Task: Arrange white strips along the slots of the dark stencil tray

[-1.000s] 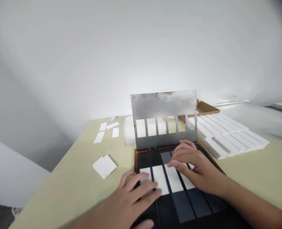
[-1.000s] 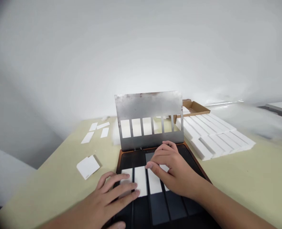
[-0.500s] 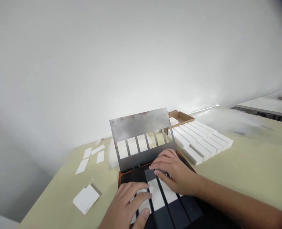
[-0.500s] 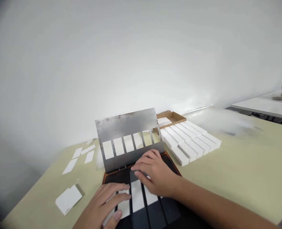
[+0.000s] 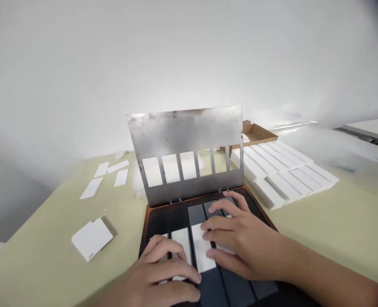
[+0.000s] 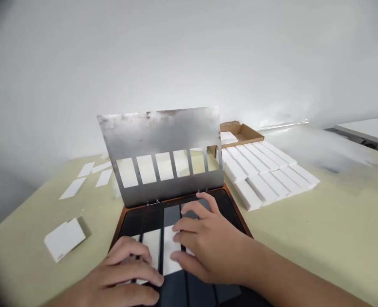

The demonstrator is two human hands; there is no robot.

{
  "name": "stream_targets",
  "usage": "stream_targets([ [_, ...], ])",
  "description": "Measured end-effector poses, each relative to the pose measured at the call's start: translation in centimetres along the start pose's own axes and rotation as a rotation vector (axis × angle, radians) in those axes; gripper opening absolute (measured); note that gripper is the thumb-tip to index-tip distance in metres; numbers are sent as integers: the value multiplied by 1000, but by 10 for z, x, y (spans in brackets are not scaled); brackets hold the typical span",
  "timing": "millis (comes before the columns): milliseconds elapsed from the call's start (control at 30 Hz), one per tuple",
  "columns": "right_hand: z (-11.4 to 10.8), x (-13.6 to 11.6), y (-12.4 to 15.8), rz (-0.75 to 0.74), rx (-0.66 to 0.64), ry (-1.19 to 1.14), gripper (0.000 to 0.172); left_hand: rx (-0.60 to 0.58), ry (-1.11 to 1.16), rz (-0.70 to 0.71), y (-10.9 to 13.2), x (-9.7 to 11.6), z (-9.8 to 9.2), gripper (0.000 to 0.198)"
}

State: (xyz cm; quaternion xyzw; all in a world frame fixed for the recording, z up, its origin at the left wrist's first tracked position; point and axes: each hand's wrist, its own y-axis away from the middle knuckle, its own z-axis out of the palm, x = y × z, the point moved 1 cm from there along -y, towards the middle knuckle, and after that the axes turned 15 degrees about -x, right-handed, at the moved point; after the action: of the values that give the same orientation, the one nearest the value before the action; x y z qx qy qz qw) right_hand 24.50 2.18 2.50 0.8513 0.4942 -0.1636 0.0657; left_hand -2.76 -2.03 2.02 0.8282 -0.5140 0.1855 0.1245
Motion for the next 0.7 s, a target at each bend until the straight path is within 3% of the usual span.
stream_targets([
  [100, -1, -6, 2, 7, -111, 41, 35, -145, -62, 50, -4, 0, -9, 25],
  [200, -2, -7, 2, 21, -127, 39, 41, -247, -134, 109, -7, 3, -18, 34],
  [433, -1, -7, 4, -8, -101, 76, 54, -243, -233, 96, -10, 17, -26, 40],
  [700, 5, -6, 3, -49, -62, 25, 90, -182, -311, 57, -8, 24, -26, 43],
])
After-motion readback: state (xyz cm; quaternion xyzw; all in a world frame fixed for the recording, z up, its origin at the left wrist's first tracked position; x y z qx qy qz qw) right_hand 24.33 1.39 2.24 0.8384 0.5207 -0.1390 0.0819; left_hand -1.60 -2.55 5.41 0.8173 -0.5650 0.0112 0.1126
